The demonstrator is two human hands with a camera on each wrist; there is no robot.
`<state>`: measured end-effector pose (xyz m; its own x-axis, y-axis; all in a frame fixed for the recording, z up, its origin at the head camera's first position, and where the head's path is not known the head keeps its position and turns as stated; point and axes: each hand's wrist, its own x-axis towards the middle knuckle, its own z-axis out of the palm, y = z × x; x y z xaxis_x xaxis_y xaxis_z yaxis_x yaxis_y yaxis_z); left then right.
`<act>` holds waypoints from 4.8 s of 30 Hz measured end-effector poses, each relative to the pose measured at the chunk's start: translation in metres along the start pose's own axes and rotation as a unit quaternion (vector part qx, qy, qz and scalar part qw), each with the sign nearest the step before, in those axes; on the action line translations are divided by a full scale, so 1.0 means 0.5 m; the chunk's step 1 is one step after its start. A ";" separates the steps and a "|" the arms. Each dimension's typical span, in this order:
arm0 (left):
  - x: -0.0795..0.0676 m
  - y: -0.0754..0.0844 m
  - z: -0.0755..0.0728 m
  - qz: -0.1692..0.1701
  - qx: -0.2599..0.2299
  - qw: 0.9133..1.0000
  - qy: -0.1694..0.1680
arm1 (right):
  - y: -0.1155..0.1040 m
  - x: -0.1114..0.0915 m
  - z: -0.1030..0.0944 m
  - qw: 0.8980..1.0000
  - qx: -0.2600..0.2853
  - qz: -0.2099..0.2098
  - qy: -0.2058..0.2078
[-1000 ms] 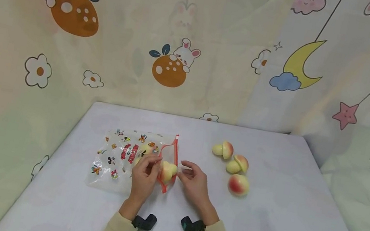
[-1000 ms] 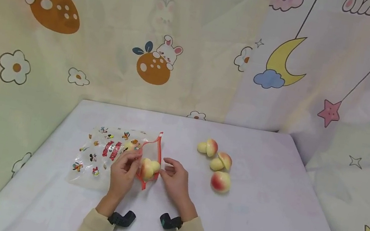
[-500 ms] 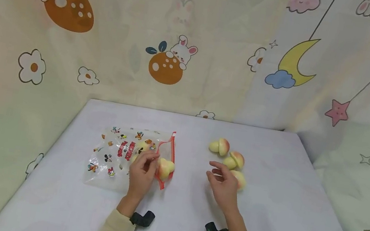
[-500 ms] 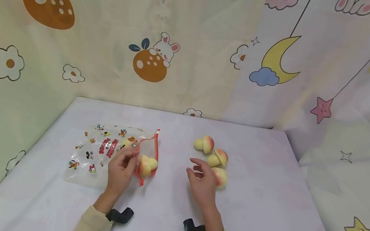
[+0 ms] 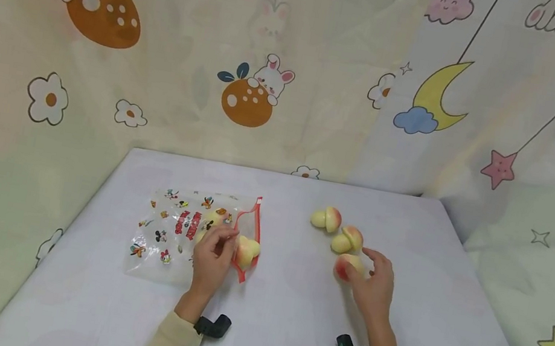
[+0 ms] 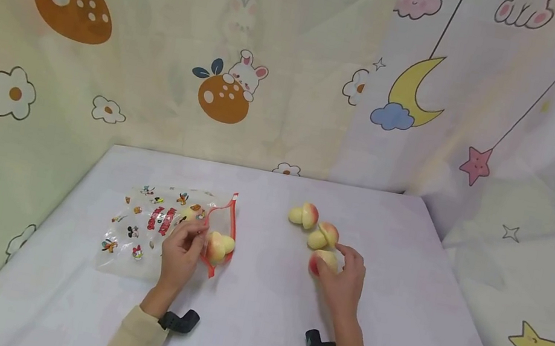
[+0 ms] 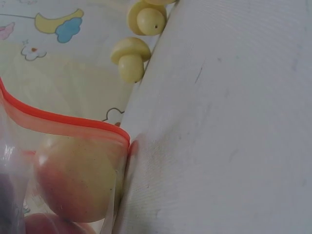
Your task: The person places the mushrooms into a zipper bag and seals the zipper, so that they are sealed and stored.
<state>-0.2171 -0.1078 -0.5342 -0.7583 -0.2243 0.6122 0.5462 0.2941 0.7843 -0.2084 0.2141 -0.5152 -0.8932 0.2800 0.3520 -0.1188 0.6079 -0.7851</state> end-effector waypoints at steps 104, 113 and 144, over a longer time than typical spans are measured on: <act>0.013 0.086 -0.006 0.052 -0.029 0.998 -0.028 | -0.146 -0.071 0.257 0.938 0.215 -0.052 -0.268; 0.015 0.085 -0.008 0.049 -0.027 0.998 -0.019 | -0.101 -0.023 0.227 0.964 0.170 -0.025 -0.202; 0.010 0.082 -0.001 0.050 -0.007 0.999 -0.011 | 0.050 0.115 0.028 0.994 0.027 0.022 -0.099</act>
<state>-0.1984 -0.0973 -0.4992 -0.7073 -0.1736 0.6852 0.6247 0.3002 0.7209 -0.2685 0.2349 -0.5216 -0.9652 0.1497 0.2143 -0.0972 0.5556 -0.8257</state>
